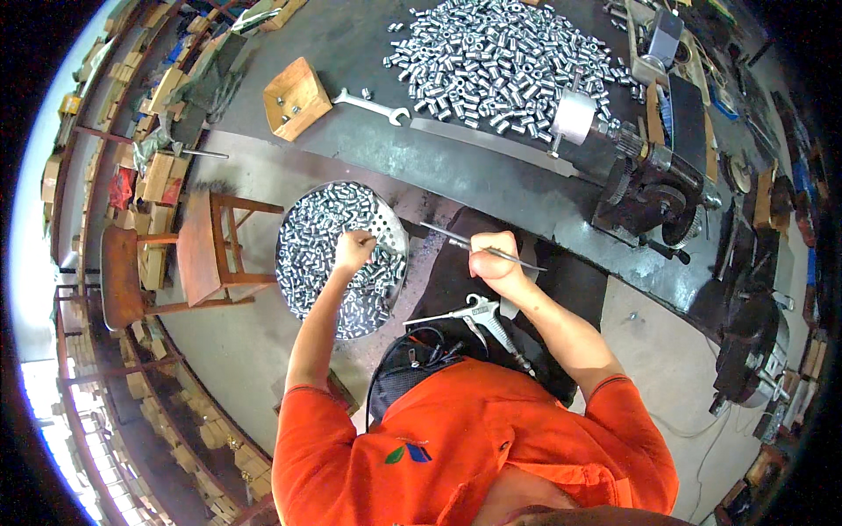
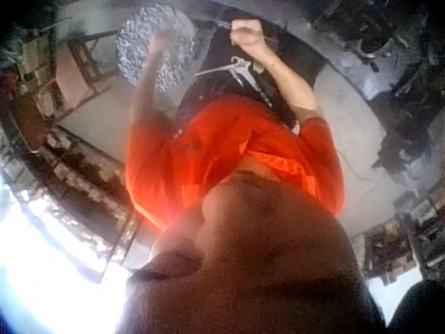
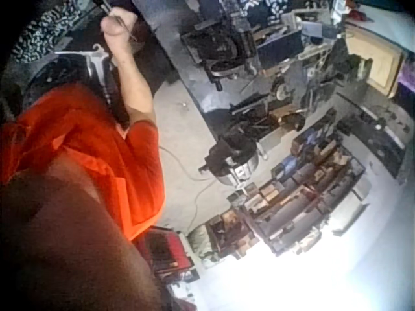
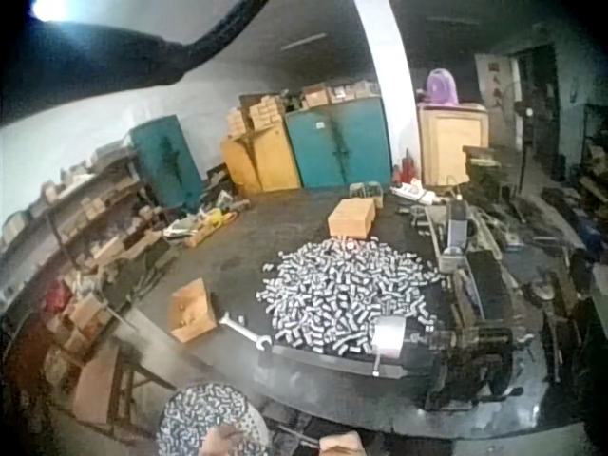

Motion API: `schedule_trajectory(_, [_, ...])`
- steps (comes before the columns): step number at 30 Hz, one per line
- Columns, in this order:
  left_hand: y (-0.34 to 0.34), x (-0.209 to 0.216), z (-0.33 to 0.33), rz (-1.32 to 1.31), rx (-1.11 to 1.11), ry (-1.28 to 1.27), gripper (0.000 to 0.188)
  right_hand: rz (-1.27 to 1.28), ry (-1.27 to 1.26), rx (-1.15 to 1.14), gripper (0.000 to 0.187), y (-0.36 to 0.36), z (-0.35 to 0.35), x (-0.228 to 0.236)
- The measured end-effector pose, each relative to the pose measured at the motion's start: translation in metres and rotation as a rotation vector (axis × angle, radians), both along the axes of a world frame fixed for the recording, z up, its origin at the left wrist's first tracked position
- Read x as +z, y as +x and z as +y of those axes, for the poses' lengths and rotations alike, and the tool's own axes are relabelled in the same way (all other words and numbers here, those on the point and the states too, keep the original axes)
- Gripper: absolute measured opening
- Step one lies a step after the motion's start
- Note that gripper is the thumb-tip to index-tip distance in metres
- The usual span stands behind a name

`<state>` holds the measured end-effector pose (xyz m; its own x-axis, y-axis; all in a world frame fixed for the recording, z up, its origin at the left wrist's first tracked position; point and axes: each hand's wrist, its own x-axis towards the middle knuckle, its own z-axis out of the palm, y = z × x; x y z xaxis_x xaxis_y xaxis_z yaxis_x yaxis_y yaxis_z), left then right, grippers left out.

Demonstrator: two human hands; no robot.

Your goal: The person repeatedly picks up small metal fasteners from a large pile on a workbench and uses a pair of pliers to manipulate them. The person holds the fastener with the pliers and appears to be tightening or adjusting it before placing it into a perforated metal container. The task involves repetitive handling of individual fasteners one at a time.

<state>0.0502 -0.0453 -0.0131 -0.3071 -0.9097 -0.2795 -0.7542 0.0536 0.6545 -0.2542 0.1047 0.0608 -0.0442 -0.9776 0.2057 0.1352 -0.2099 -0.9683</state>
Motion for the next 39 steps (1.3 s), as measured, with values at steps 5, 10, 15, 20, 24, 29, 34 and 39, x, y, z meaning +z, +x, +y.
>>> schedule_trajectory(5, [-0.041,-0.008,-0.009,-0.545,-0.160,-0.216,0.022,0.081,0.046,-0.031,0.028,0.000,0.001,0.003])
schedule_trajectory(10, [-0.043,-0.007,-0.014,-0.631,-0.235,-0.186,0.023,0.120,0.022,-0.031,0.027,0.002,-0.002,0.000])
schedule_trajectory(15, [-0.052,0.033,0.004,0.326,0.011,0.284,0.012,0.142,-0.012,-0.017,0.027,-0.001,0.001,0.012])
schedule_trajectory(20, [-0.093,0.099,0.061,1.100,0.162,0.732,0.027,0.112,-0.101,0.039,0.031,0.000,0.003,0.018])
schedule_trajectory(24, [-0.105,0.092,0.075,1.252,0.111,0.855,0.022,0.103,-0.132,0.029,0.030,-0.002,0.003,0.014])
schedule_trajectory(29, [-0.114,0.105,0.073,1.020,-0.049,0.674,0.022,0.112,-0.173,0.017,0.026,-0.003,0.002,0.016])
schedule_trajectory(34, [-0.126,0.126,0.072,0.735,-0.225,0.442,0.018,0.226,-0.249,-0.019,0.025,0.000,0.000,0.006])
schedule_trajectory(39, [-0.137,0.144,0.074,0.700,-0.281,0.410,0.019,0.222,-0.190,-0.062,0.023,-0.002,0.002,0.011])
